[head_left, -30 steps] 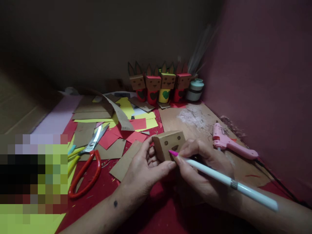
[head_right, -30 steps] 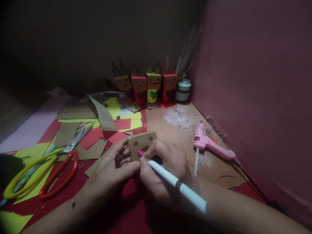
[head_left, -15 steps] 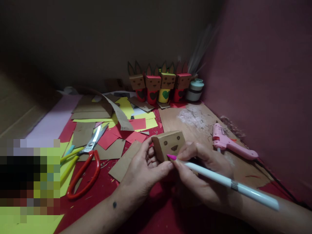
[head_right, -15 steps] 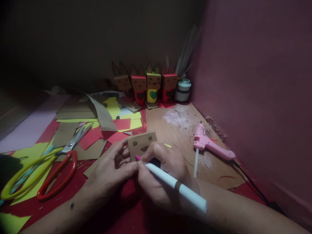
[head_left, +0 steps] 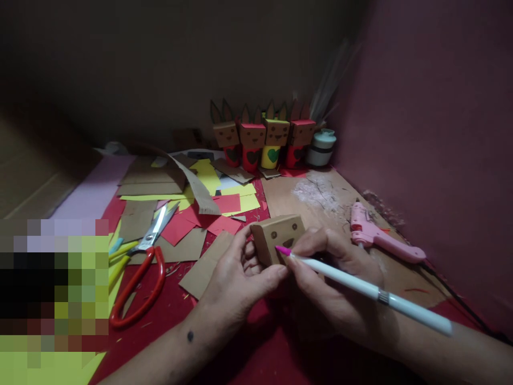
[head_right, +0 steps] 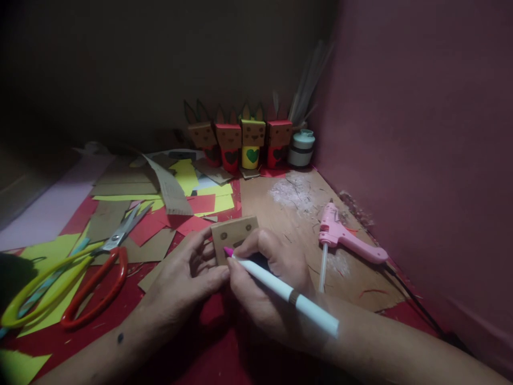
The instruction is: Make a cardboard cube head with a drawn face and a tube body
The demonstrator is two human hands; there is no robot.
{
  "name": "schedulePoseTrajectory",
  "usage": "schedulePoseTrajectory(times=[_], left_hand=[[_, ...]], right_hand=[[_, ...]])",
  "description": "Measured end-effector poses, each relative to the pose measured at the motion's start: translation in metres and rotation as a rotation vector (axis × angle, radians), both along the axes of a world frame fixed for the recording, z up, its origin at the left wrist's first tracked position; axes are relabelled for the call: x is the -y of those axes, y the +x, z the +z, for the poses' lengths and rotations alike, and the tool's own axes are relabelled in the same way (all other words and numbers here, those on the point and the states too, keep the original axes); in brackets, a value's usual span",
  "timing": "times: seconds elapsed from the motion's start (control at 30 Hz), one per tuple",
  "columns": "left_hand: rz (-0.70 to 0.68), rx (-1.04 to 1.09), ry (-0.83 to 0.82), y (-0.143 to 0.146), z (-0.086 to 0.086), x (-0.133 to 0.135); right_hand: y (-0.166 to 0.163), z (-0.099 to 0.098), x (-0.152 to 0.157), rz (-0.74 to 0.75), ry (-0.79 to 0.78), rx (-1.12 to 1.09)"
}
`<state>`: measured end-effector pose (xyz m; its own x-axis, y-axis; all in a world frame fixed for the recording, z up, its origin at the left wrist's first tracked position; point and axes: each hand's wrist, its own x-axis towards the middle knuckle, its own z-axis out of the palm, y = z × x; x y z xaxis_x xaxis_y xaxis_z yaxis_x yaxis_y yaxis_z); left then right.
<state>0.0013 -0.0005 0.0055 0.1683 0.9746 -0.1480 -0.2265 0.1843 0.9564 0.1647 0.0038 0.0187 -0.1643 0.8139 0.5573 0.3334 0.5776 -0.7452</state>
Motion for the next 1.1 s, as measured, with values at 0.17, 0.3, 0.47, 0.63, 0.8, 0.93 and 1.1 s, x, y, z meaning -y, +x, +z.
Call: schedulePoseTrajectory(times=[0.17, 0.3, 0.47, 0.63, 0.8, 0.93, 1.1], left_hand=[[0.031, 0.000, 0.002, 0.0004, 0.0039, 0.0017], [0.034, 0.006, -0.005, 0.0005, 0.0032, 0.0014], [0.029, 0.008, -0.022, 0.0000, 0.0019, 0.0003], [0.029, 0.033, -0.023, -0.0003, 0.0023, -0.0001], [0.019, 0.023, -0.018, -0.0005, 0.0022, -0.0005], [0.027, 0.010, -0.014, -0.0005, 0.0028, -0.0005], [0.014, 0.000, -0.024, -0.0004, 0.0028, -0.0005]], right_hand=[[0.0023, -0.0043, 0.0019, 0.044, -0.025, 0.001], [0.0028, -0.0030, 0.0017, 0.056, -0.012, 0.013], [-0.0006, 0.0010, 0.0012, 0.019, 0.024, 0.016], [-0.0023, 0.0008, 0.0013, -0.038, -0.052, -0.003], [-0.0006, 0.0013, 0.0017, -0.021, -0.075, -0.054], [-0.0009, 0.0014, 0.0009, 0.013, -0.072, -0.039], [0.0005, -0.0007, -0.0001, 0.012, -0.051, -0.011]])
